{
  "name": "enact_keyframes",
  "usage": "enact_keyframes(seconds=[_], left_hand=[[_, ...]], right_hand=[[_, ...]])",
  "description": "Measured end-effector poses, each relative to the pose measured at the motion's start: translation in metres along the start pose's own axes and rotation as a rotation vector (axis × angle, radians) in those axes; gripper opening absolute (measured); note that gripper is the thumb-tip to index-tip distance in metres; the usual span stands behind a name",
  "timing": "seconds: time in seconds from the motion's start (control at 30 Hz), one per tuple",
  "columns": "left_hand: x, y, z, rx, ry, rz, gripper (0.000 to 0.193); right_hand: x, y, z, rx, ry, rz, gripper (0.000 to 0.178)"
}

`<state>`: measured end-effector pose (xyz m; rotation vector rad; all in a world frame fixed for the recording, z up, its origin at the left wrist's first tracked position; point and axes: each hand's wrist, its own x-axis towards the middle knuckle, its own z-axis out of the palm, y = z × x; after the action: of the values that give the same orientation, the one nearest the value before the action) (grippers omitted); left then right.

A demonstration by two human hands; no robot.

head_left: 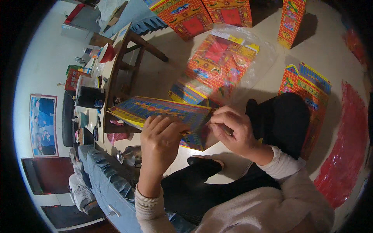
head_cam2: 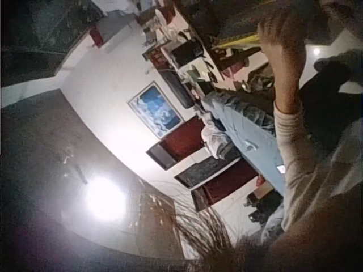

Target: The person sits on the floor and assembles a colorful printed cardboard box. They fold the flaps, align the edges, and secure the seams with tape. The person repeats this process for multiple boxes, stacking the finished ones nearby.

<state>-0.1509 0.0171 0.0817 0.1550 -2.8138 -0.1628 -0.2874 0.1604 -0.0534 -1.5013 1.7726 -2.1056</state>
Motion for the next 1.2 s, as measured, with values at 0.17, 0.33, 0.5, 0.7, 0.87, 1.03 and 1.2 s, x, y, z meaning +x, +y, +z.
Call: enact_keyframes(seconds=[0.17,0.33,0.5,0.7,0.87,1.03,1.2], left_hand=[[0.002,0.000,0.003,-0.020,0.040,-0.006,0.025],[0.004,0.002,0.003,-0.008,0.042,0.005,0.026],[0.006,0.004,0.002,-0.016,0.036,0.003,0.026],[0.008,0.003,0.003,-0.011,0.006,0.026,0.023],[0.007,0.005,0.002,-0.003,-0.003,0.030,0.020],[0.009,0.006,0.002,-0.004,-0.013,0.061,0.020],[0.010,0.003,0.000,0.000,-0.060,0.102,0.022]], right_hand=[[-0.008,0.001,-0.004,-0.105,-0.079,-0.096,0.026],[-0.005,-0.002,-0.002,-0.207,-0.087,-0.141,0.044],[-0.009,-0.001,0.003,-0.282,-0.055,-0.143,0.043],[0.001,-0.005,0.005,-0.192,-0.040,-0.075,0.032],[-0.001,0.000,0.008,-0.077,0.013,-0.068,0.032],[-0.002,0.006,0.008,-0.022,0.017,-0.062,0.031],[-0.006,0.014,0.013,-0.001,0.072,-0.098,0.029]])
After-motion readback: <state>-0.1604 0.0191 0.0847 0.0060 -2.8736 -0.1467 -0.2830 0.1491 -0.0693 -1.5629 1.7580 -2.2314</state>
